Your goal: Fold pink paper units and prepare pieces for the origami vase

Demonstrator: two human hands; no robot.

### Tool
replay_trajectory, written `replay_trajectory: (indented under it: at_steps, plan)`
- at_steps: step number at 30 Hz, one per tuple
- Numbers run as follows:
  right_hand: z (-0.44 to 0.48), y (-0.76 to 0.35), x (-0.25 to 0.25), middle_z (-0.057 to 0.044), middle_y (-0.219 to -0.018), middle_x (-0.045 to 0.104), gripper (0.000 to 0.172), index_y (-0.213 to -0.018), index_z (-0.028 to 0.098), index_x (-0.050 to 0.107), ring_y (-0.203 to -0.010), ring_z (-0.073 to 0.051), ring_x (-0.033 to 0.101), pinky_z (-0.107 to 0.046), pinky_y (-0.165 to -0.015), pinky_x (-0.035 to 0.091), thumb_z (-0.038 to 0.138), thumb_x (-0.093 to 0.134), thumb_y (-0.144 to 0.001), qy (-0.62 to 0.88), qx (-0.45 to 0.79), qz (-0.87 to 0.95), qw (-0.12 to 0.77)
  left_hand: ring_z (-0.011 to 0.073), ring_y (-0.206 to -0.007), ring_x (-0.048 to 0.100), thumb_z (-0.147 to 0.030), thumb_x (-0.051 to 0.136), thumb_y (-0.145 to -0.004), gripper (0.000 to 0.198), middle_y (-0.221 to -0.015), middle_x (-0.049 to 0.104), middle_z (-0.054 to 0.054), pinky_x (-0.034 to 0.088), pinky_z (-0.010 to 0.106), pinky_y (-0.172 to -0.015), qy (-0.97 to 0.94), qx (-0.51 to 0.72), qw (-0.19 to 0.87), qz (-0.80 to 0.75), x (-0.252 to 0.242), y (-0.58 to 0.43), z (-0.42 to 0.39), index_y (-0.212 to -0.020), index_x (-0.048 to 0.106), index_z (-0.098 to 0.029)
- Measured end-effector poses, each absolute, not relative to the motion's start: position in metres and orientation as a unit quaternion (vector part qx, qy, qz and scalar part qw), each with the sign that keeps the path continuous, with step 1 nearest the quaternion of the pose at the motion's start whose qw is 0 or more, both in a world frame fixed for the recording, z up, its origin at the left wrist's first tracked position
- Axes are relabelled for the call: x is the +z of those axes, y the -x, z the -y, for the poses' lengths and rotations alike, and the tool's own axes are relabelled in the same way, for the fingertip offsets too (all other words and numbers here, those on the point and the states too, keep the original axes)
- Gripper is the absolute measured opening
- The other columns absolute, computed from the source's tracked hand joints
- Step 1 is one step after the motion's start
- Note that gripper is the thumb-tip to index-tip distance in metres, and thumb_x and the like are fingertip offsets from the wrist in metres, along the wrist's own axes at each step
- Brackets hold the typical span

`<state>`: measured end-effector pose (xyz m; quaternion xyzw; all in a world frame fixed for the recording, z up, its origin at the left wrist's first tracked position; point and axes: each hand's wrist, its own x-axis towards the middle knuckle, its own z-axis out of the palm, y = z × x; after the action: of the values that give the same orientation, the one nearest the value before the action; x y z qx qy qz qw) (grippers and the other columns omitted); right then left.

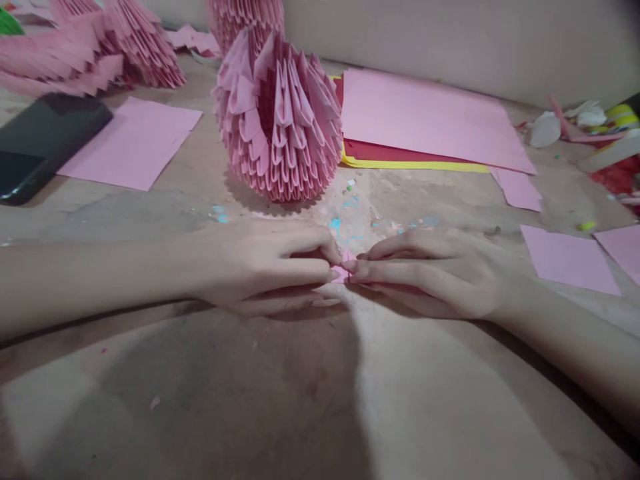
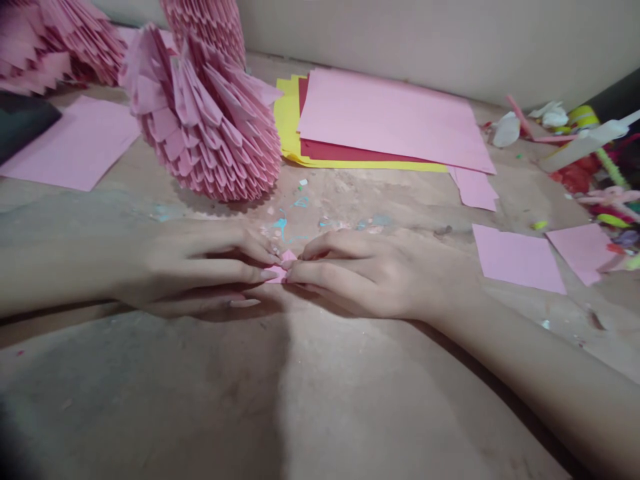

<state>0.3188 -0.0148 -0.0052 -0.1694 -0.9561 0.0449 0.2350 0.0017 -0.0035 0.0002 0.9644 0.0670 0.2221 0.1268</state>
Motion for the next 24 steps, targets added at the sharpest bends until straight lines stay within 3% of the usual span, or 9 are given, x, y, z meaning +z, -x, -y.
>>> replay_trajectory:
  at_steps: [3,6,10,15,18,21,24]
  plan:
    - [0.013,-0.315,-0.003,-0.006,-0.127,0.085,0.046,-0.147,0.025,0.067,-0.104,-0.019,0.084,-0.031,-0.089,0.069,0.026,0.08,-0.103,0.105,-0.007,0.964,0.246,0.0257,-0.125,0.072,-0.033,0.062,-0.112,0.017,-0.136,0.074,0.018,0.061,0.036,-0.102,-0.966,0.223,0.112,-0.065,-0.001,-0.003,0.002,-0.125,0.065,-0.021]
    - [0.014,-0.315,-0.002,-0.005,-0.125,0.085,0.042,-0.145,0.026,0.069,-0.104,-0.019,0.083,-0.033,-0.092,0.068,0.029,0.078,-0.105,0.137,-0.001,0.962,0.236,0.0294,-0.141,0.066,-0.04,0.058,-0.115,0.025,-0.149,0.07,0.018,0.058,0.04,-0.113,-0.971,0.208,0.101,-0.065,-0.002,-0.002,-0.001,-0.126,0.064,-0.019]
    - [0.016,-0.316,-0.001,-0.003,-0.125,0.082,0.04,-0.151,0.035,0.069,-0.108,-0.019,0.081,-0.032,-0.091,0.066,0.033,0.067,-0.111,0.183,0.018,0.958,0.22,0.0295,-0.131,0.075,-0.051,0.058,-0.113,0.039,-0.15,0.071,0.018,0.062,0.035,-0.103,-0.968,0.189,0.128,-0.102,-0.005,-0.001,-0.003,-0.136,0.065,-0.021]
    - [0.01,-0.315,0.008,-0.006,-0.127,0.081,0.034,-0.142,0.037,0.077,-0.109,-0.023,0.079,-0.038,-0.097,0.068,0.043,0.063,-0.111,0.201,0.115,0.95,0.211,0.0337,-0.133,0.073,-0.056,0.046,-0.115,0.051,-0.144,0.074,0.021,0.059,0.044,-0.117,-0.983,0.168,0.037,-0.072,0.005,0.0,-0.002,-0.128,0.074,-0.015]
    - [0.006,-0.313,0.012,-0.005,-0.117,0.084,0.027,-0.131,0.036,0.081,-0.107,-0.023,0.079,-0.042,-0.099,0.066,0.037,0.062,-0.111,0.208,0.147,0.943,0.216,0.0337,-0.134,0.072,-0.056,0.045,-0.116,0.055,-0.143,0.074,0.022,0.056,0.047,-0.122,-0.995,0.093,-0.007,-0.046,0.016,-0.001,-0.001,-0.128,0.074,-0.011]
    - [0.003,-0.313,0.013,-0.003,-0.111,0.086,0.021,-0.121,0.03,0.083,-0.105,-0.019,0.079,-0.041,-0.105,0.061,0.031,0.064,-0.111,0.171,0.174,0.939,0.242,0.0302,-0.128,0.074,-0.056,0.048,-0.116,0.049,-0.135,0.078,0.018,0.059,0.043,-0.117,-0.992,0.116,-0.029,-0.045,0.017,-0.005,0.003,-0.129,0.073,-0.016]
    - [0.001,-0.314,0.01,-0.002,-0.101,0.085,0.02,-0.114,0.028,0.082,-0.101,-0.018,0.079,-0.04,-0.1,0.061,0.033,0.063,-0.113,0.176,0.261,0.909,0.274,0.0261,-0.108,0.079,-0.05,0.048,-0.117,0.04,-0.115,0.08,0.014,0.064,0.036,-0.097,-0.974,0.194,-0.05,-0.103,0.007,-0.012,0.009,-0.12,0.07,-0.017]
